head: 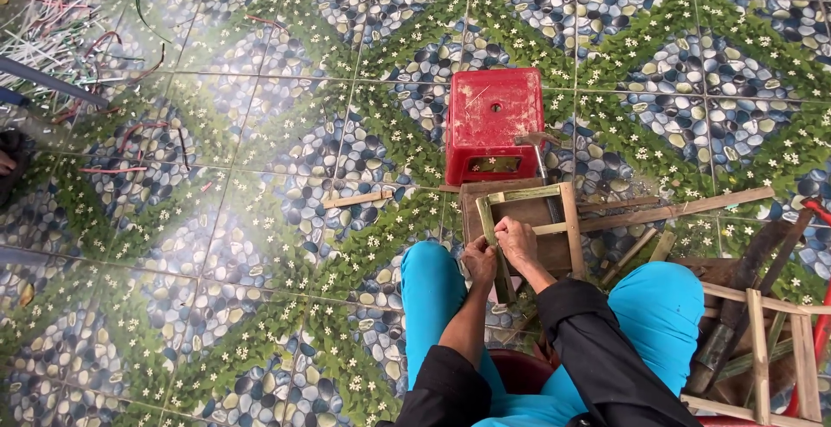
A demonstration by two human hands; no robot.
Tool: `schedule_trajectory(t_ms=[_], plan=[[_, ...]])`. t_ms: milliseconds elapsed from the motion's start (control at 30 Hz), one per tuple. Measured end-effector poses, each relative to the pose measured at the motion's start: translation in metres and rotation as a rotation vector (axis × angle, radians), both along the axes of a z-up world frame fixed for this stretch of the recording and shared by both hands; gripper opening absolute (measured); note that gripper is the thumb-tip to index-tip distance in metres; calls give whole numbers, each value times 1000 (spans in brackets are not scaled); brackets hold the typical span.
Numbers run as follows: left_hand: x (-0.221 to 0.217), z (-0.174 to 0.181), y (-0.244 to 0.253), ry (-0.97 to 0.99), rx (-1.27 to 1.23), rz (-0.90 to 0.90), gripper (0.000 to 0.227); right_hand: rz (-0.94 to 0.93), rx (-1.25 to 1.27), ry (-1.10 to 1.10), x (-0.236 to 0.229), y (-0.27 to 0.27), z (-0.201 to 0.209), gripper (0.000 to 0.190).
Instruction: Nailing wooden strips together to assemble a small frame.
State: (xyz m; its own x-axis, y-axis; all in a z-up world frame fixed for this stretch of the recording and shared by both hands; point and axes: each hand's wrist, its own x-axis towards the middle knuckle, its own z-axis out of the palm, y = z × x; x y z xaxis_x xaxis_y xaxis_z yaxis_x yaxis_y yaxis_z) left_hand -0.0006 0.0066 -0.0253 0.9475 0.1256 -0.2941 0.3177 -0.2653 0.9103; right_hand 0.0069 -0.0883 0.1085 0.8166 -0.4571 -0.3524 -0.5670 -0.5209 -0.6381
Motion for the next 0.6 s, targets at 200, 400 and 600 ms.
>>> schedule_trajectory(t_ms=[200, 400, 600], plan=[[-2, -3, -1, 37, 63, -38, 20, 30, -54, 12, 1, 1, -6, 10], [-1, -7, 0, 31, 54, -41, 16, 39, -79, 33, -3, 9, 20, 8], [-1, -4, 0, 63, 84, -45, 22, 153, -195, 53, -4, 10, 18, 5]])
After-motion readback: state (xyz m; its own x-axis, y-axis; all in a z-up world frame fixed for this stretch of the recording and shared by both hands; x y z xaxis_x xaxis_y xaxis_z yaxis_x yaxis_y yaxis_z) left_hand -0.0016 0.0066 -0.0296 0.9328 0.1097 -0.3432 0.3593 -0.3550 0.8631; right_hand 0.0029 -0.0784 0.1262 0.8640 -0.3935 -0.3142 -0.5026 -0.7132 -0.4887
